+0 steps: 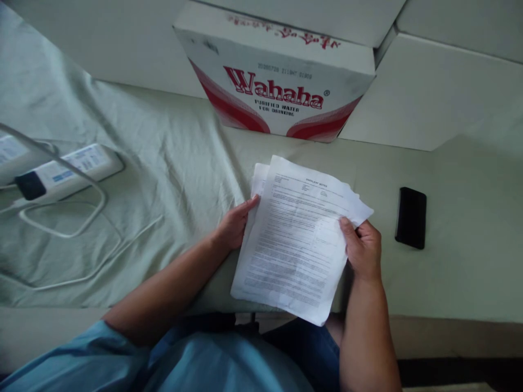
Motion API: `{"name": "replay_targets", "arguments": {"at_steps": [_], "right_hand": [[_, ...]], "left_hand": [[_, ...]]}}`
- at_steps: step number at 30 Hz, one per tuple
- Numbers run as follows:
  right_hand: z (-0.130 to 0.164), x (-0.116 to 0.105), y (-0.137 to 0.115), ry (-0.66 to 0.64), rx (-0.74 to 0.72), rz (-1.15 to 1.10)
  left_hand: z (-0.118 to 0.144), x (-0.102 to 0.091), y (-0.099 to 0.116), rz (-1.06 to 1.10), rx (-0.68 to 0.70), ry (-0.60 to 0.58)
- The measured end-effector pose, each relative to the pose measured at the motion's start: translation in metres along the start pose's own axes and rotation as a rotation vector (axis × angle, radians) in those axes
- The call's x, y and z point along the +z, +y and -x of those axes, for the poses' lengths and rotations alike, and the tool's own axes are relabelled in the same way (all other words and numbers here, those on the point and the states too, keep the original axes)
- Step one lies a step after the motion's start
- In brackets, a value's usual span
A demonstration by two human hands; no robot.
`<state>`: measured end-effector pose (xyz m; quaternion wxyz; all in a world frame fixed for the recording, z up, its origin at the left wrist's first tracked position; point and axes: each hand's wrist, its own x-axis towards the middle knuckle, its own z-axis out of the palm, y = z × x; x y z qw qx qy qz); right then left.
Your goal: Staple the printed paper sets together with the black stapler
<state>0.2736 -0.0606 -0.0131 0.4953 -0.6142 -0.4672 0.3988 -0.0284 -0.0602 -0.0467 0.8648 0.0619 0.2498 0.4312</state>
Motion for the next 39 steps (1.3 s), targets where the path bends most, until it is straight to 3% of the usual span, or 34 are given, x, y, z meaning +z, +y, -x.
{"name": "replay_targets", "arguments": {"at_steps": [17,22,31,39], "right_hand": [[0.001,0.002,-0.002,0.005,-0.002,0.030],[0.000,0.002,-0.003,0.100,-0.042,0.021],[-0.009,-0.009,-0.006,0.319,-0.061,-0.133],[0.002,0.006,-0.013,0.193,-0.037,-0.071]], "left_hand": [[0.002,0.007,0.001,-0.031,0.007,0.005],[-0.001,0.007,-0.003,-0.067,0.104,0.078],[0.000,0.005,-0.005,-0.135,0.148,0.141],[-0.003,0.008,-0.008,-0.132,0.183,0.156]]}}
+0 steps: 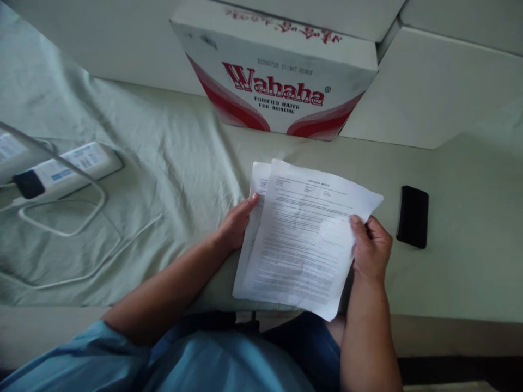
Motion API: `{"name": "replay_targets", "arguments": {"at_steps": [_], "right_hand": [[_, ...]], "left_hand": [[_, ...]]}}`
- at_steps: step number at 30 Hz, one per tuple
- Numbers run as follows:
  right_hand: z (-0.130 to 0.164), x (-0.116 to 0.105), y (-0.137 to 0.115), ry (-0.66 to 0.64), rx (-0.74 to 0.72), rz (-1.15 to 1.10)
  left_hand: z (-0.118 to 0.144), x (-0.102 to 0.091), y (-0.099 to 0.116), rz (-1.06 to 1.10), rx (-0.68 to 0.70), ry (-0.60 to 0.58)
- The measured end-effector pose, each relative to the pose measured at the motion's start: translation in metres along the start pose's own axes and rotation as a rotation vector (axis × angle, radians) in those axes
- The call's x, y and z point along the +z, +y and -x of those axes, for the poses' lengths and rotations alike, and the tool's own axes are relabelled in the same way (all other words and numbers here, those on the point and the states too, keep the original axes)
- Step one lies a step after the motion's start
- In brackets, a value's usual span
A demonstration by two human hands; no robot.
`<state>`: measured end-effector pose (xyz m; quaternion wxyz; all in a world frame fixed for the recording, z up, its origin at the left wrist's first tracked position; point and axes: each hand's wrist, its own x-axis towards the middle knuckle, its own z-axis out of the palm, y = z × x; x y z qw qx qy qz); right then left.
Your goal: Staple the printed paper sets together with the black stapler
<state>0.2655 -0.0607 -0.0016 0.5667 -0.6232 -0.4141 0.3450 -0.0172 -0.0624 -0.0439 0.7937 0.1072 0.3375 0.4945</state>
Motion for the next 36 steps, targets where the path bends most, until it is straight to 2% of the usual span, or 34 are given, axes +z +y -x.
{"name": "replay_targets", "arguments": {"at_steps": [9,16,24,27,33,36], "right_hand": [[0.011,0.007,0.004,-0.061,-0.046,0.054],[0.013,0.006,0.010,-0.101,-0.082,0.148],[0.014,0.006,0.014,-0.127,-0.084,0.184],[0.013,0.008,0.015,-0.126,-0.083,0.173],[-0.004,0.010,0.024,-0.015,-0.164,0.142],[-0.008,0.009,0.026,-0.055,-0.078,0.033]], "left_hand": [[0.004,0.007,-0.001,-0.166,0.088,0.115],[0.002,0.005,-0.004,-0.142,0.068,0.042],[0.007,0.010,0.002,-0.178,0.061,0.070],[0.007,0.012,0.003,-0.171,0.052,0.085],[0.008,0.011,0.004,-0.155,0.039,0.077],[0.009,0.010,0.004,-0.142,0.032,0.060]]}}
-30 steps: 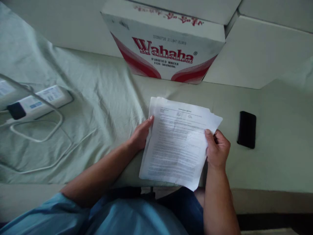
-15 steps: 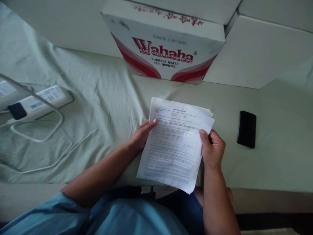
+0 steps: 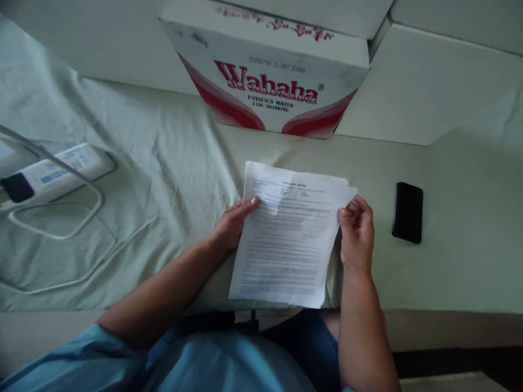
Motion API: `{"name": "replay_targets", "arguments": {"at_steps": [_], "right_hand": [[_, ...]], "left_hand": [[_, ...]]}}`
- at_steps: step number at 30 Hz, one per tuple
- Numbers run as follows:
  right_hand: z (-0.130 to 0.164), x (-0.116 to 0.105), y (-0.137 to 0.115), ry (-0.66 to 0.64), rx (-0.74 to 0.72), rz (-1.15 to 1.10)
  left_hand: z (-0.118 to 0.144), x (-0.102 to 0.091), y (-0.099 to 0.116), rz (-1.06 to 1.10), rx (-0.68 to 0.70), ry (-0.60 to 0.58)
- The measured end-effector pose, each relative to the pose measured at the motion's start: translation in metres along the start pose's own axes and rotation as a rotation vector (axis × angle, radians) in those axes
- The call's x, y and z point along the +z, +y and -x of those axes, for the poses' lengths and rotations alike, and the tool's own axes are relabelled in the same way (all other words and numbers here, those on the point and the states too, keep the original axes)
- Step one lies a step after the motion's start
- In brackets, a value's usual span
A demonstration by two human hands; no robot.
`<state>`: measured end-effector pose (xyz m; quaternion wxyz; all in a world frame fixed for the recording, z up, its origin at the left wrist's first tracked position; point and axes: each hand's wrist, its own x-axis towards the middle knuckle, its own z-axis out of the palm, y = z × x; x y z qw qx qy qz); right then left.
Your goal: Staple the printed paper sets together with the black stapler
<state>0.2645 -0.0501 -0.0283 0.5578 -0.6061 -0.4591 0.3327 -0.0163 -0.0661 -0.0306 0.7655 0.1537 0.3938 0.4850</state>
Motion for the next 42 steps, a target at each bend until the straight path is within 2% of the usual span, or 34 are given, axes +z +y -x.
{"name": "replay_targets", "arguments": {"at_steps": [3,5,9,12,15,17,18,21,23,25,27,30,35,39,42], "right_hand": [[0.003,0.000,-0.004,-0.073,0.148,-0.134],[0.006,0.000,-0.009,-0.125,0.198,-0.159],[0.010,-0.002,-0.017,-0.205,0.226,-0.114],[0.012,-0.005,-0.016,-0.254,0.248,-0.069],[0.013,-0.006,-0.010,-0.402,0.243,0.022],[0.013,-0.005,-0.007,-0.463,0.185,0.117],[0.013,-0.004,-0.007,-0.445,0.131,0.167],[0.010,0.000,-0.010,-0.291,-0.128,0.305],[0.008,0.001,-0.014,-0.247,-0.326,0.410],[0.006,0.002,-0.017,-0.307,-0.467,0.528],[0.006,0.003,-0.019,-0.423,-0.507,0.604],[0.006,0.003,-0.021,-0.529,-0.443,0.584],[0.007,0.001,-0.024,-0.543,-0.285,0.478],[0.007,0.000,-0.024,-0.590,-0.170,0.490],[0.006,-0.001,-0.024,-0.618,-0.124,0.493]], "left_hand": [[0.000,-0.001,-0.001,0.003,0.004,-0.023],[0.001,-0.002,-0.001,-0.017,0.010,-0.044],[0.001,-0.006,0.008,-0.110,0.077,-0.088],[0.002,-0.007,0.017,-0.235,0.219,-0.051],[0.003,-0.005,0.023,-0.428,0.258,0.004],[0.005,-0.003,0.024,-0.547,0.261,0.022],[0.005,-0.002,0.024,-0.605,0.273,0.020],[0.006,0.000,0.024,-0.759,0.308,-0.011],[0.007,0.000,0.023,-0.805,0.313,-0.052],[0.008,-0.001,0.023,-0.803,0.298,-0.104],[0.010,-0.001,0.022,-0.787,0.279,-0.152],[0.012,-0.001,0.020,-0.747,0.247,-0.193],[0.011,-0.003,0.017,-0.756,0.206,-0.198],[0.009,-0.002,0.016,-0.850,0.310,-0.060],[0.007,-0.001,0.015,-1.025,0.413,0.028]]}}
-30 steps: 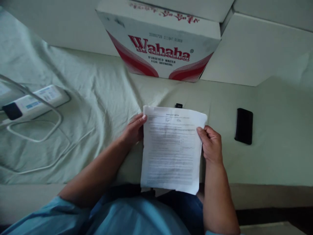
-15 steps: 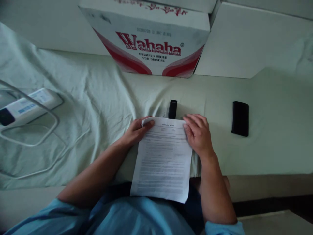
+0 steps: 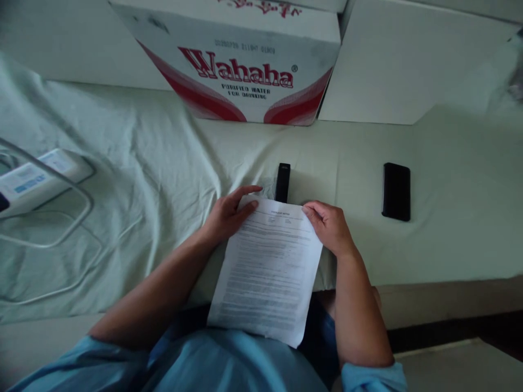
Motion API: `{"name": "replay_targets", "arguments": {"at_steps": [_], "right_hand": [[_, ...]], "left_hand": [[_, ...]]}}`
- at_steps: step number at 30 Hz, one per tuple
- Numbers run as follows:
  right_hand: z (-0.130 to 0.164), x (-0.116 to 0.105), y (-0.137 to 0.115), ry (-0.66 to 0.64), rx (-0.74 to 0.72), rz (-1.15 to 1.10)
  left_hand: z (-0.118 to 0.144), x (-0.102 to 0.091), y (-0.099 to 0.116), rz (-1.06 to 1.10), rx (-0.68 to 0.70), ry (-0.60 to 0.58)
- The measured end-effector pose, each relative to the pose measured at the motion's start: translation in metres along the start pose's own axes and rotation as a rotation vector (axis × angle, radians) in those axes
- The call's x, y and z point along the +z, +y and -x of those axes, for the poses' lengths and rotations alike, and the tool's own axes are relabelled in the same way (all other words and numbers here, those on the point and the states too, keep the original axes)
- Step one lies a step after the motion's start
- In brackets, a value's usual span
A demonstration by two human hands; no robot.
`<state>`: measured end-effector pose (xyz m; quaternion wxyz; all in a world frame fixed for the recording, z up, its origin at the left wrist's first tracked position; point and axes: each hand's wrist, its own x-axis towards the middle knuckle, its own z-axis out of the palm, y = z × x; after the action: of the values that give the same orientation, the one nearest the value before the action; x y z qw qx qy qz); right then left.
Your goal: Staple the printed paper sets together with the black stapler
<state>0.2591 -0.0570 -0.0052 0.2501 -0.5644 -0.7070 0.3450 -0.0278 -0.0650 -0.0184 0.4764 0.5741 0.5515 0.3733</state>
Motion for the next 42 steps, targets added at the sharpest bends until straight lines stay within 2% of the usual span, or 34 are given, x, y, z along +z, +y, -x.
{"name": "replay_targets", "arguments": {"at_steps": [6,9,12,15,21,27,29,33,36,39,42], "right_hand": [[0.000,-0.003,0.001,-0.137,0.043,-0.027],[0.000,-0.006,0.000,-0.210,0.043,-0.045],[0.000,-0.006,0.000,-0.240,0.026,-0.008],[-0.001,-0.002,0.001,-0.195,0.023,0.046],[-0.008,0.007,0.008,-0.012,-0.006,0.124],[-0.012,0.004,0.012,0.013,-0.004,0.006],[-0.012,0.003,0.014,0.008,-0.009,0.008],[-0.013,0.003,0.016,-0.008,-0.026,0.035],[-0.014,0.003,0.016,-0.013,-0.032,0.025],[-0.014,0.003,0.016,-0.016,-0.037,0.039],[-0.014,0.003,0.015,-0.026,-0.045,0.065]], "left_hand": [[-0.002,-0.003,0.002,-0.219,0.076,-0.054],[-0.002,-0.006,0.004,-0.301,0.050,-0.102],[-0.004,-0.007,0.003,-0.325,0.002,-0.101],[-0.007,-0.004,0.002,-0.328,-0.043,-0.062],[-0.011,0.004,0.005,-0.381,-0.073,0.046],[-0.010,0.006,-0.002,-0.450,-0.044,0.085],[-0.009,0.006,-0.003,-0.482,0.003,0.123],[-0.007,0.004,0.006,-0.546,0.258,0.201],[-0.009,0.007,0.019,-0.518,0.361,0.089],[-0.013,0.012,0.026,-0.490,0.354,-0.091],[-0.016,0.015,0.024,-0.492,0.361,-0.161]]}}
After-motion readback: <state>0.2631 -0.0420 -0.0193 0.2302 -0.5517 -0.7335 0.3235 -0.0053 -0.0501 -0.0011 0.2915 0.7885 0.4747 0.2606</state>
